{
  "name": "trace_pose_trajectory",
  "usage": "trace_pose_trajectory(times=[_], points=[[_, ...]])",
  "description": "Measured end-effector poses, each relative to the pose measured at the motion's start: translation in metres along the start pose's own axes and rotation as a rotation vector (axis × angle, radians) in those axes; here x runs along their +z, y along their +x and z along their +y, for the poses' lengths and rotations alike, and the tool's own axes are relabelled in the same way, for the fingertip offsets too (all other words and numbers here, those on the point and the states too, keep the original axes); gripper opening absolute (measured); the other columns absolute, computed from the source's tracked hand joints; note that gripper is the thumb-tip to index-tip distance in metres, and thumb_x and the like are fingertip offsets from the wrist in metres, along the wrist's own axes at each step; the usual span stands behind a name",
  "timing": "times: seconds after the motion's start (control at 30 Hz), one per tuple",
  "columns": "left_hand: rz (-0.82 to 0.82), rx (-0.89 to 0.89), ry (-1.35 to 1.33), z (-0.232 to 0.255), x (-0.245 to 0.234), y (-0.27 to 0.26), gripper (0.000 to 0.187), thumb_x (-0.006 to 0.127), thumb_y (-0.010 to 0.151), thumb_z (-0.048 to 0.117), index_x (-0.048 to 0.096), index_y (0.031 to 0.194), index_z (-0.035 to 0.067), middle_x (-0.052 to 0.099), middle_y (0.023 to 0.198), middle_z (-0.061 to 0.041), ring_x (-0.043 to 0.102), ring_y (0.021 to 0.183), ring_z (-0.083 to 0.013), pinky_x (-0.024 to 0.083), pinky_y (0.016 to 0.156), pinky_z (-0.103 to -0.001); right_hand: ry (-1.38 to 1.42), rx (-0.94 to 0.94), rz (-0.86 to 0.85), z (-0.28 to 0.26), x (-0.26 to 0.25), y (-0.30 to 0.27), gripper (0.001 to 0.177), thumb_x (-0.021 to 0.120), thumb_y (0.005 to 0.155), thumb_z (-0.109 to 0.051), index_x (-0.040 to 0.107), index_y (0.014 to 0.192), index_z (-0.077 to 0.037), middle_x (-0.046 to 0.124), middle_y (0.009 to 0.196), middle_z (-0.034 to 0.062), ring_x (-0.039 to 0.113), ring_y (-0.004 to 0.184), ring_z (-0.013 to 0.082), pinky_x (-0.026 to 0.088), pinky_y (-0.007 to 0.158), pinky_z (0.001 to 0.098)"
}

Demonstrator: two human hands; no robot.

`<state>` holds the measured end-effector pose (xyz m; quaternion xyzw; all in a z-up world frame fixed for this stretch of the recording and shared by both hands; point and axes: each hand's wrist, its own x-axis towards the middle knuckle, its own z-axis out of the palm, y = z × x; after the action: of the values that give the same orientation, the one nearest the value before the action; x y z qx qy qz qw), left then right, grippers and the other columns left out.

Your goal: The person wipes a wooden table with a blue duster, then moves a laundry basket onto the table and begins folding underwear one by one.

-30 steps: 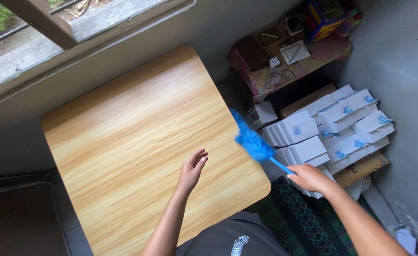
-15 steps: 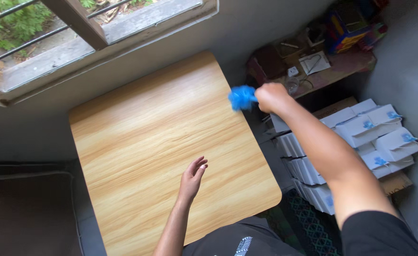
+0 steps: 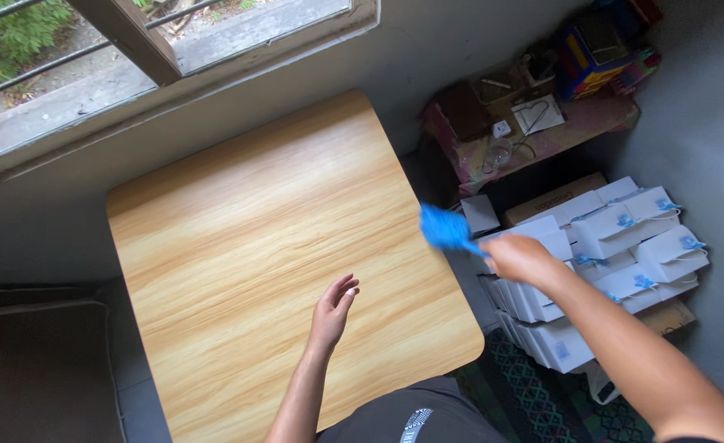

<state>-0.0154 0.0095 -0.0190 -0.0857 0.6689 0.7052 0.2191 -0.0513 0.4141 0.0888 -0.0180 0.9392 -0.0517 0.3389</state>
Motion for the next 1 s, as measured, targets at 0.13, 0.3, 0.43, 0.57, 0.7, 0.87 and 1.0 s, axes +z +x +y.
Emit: trace_pose_trajectory(times=[0.13, 0.3, 0.43, 0.57, 0.7, 0.87, 1.0], points=[[-0.011, -0.008, -0.002, 0.002, 0.004, 0.008, 0.045, 0.06, 0.099, 0.014, 0.056, 0.143, 0.004, 0.069, 0.133, -0.014, 0.067, 0.122, -0.0209, 0.052, 0.103, -0.034, -0.061, -0.024, -0.165, 0.02, 0.005, -0.044, 0.035, 0.07, 0.088, -0.024, 0.073, 0.123, -0.02, 0.074, 0.113, 0.0105, 0.069, 0.109, 0.032, 0.054, 0.097, 0.0471], [-0.018, 0.038, -0.011, 0.009, 0.006, 0.007, 0.045, 0.06, 0.099, 0.013, 0.056, 0.142, 0.002, 0.069, 0.134, -0.014, 0.067, 0.122, -0.0214, 0.052, 0.103, -0.034, -0.185, -0.05, -0.081, 0.018, -0.028, 0.01, 0.037, 0.064, 0.087, -0.015, 0.075, 0.121, -0.025, 0.075, 0.111, 0.0134, 0.072, 0.104, 0.0324, 0.057, 0.094, 0.0457], [0.034, 0.045, -0.003, 0.012, -0.003, -0.005, 0.045, 0.06, 0.099, 0.014, 0.056, 0.142, 0.002, 0.069, 0.133, -0.014, 0.067, 0.121, -0.0218, 0.052, 0.103, -0.034, -0.197, -0.165, 0.345, -0.008, -0.063, 0.087, 0.024, 0.064, 0.085, -0.018, 0.078, 0.104, -0.023, 0.076, 0.093, 0.0156, 0.073, 0.091, 0.0363, 0.057, 0.081, 0.0507], [0.064, 0.052, -0.013, 0.011, -0.011, -0.023, 0.045, 0.06, 0.099, 0.014, 0.055, 0.142, 0.002, 0.069, 0.133, -0.014, 0.067, 0.121, -0.0219, 0.052, 0.103, -0.034, -0.061, -0.137, 0.629, -0.041, -0.076, 0.15, 0.019, 0.066, 0.09, -0.021, 0.076, 0.105, -0.017, 0.074, 0.089, 0.0173, 0.072, 0.088, 0.0399, 0.056, 0.078, 0.0542], [0.08, 0.058, -0.006, 0.008, -0.016, -0.036, 0.045, 0.06, 0.099, 0.014, 0.056, 0.142, 0.001, 0.069, 0.133, -0.015, 0.067, 0.121, -0.0226, 0.052, 0.103, -0.035, 0.064, -0.077, 0.64, -0.052, -0.062, 0.166, 0.018, 0.065, 0.095, -0.024, 0.074, 0.108, -0.015, 0.074, 0.091, 0.0182, 0.071, 0.09, 0.0426, 0.055, 0.079, 0.0565], [0.027, 0.042, 0.011, 0.005, -0.014, -0.04, 0.045, 0.059, 0.099, 0.014, 0.056, 0.143, 0.003, 0.069, 0.134, -0.014, 0.067, 0.123, -0.0216, 0.052, 0.104, -0.034, 0.21, -0.036, 0.462, -0.047, -0.015, 0.117, 0.028, 0.066, 0.094, -0.026, 0.071, 0.12, -0.017, 0.073, 0.099, 0.021, 0.068, 0.096, 0.0447, 0.053, 0.083, 0.0561], [-0.071, 0.047, 0.014, -0.002, -0.014, -0.042, 0.045, 0.06, 0.099, 0.015, 0.057, 0.142, 0.003, 0.069, 0.134, -0.015, 0.067, 0.122, -0.0223, 0.052, 0.103, -0.035, 0.312, 0.006, 0.418, -0.037, 0.037, 0.041, 0.039, 0.066, 0.093, -0.03, 0.067, 0.131, -0.021, 0.073, 0.108, 0.0192, 0.068, 0.101, 0.0417, 0.055, 0.087, 0.0526]])
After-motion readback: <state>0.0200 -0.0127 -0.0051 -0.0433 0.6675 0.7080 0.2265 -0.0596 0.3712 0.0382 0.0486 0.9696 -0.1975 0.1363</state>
